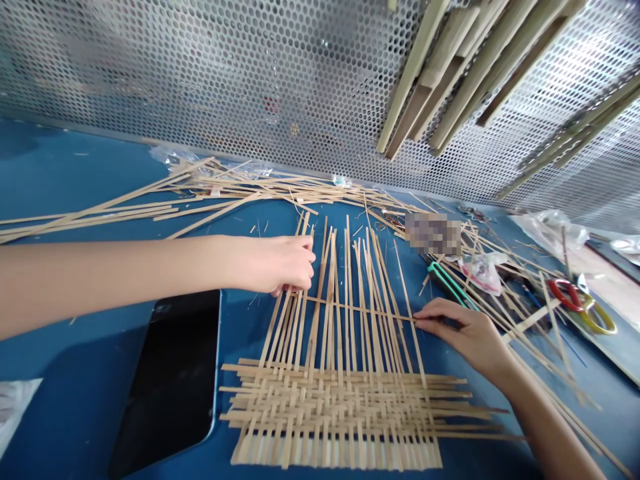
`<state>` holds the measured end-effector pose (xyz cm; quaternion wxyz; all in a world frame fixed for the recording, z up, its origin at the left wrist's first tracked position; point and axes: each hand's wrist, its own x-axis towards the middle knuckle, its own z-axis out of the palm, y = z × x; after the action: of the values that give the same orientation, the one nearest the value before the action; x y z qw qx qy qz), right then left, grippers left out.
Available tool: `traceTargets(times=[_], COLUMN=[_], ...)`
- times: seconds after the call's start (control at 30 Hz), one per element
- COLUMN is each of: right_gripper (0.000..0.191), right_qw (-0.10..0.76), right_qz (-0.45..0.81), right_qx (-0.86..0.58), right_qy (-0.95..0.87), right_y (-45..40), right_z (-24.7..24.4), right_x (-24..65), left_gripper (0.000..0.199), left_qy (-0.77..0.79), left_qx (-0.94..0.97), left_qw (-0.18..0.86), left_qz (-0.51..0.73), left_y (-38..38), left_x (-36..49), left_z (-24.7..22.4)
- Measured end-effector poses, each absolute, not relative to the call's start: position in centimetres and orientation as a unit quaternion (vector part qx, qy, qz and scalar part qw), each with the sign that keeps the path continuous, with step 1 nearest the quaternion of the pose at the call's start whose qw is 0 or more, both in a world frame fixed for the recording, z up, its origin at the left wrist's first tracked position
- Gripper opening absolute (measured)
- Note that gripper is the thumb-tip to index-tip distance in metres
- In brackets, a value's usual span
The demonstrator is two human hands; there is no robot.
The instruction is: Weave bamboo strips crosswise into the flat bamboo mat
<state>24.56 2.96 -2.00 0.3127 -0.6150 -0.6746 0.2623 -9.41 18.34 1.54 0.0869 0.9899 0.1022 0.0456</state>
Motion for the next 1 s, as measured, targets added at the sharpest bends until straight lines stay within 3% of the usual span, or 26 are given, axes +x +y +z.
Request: traceTargets(times=[0.2,0.3,0.53,0.7,0.77,0.87,1.0], right_gripper=[0.029,0.024,0.025,0.033,0.034,0.032,0.025], right_qw=[0.246,0.266,0.295,0.321,0.334,0.348,0.328], right_qz=[0.272,0.277,0.297,0.308,0.29,0.249,0.244], right_qx=[-0.659,-0.647,-0.676,-0.673,-0.66,-0.639,-0.615], right_qy=[-0.656,-0.658,-0.606,-0.591,-0.607,-0.639,-0.674], right_y=[2.6,2.4,2.8,2.9,2.8,2.7,2.8], right_z=[-1.3,-1.0,-1.7,-1.8,-1.7,-1.8,-2.5], right_x=[26.0,26.5,24.4,23.7,24.1,24.8,25.3], left_gripper=[0.023,0.023,0.032,0.023,0.025,0.013,0.024], left_qy=[0.029,0.055,0.1,0.112,0.153,0.257,0.372], left_qx=[0.995,0.993,0.968,0.99,0.987,0.961,0.913], left_qw=[0.086,0.096,0.225,0.074,0.044,0.096,0.164], left_qz=[-0.044,-0.044,-0.043,-0.041,-0.02,0.01,0.023], left_y=[17.7,17.5,17.6,17.0,16.6,15.8,14.6], left_x=[-9.2,-9.1,-9.4,-9.5,-9.8,-10.7,-11.5], left_z=[2.9,3.6,3.5,4.4,4.4,3.5,1.8])
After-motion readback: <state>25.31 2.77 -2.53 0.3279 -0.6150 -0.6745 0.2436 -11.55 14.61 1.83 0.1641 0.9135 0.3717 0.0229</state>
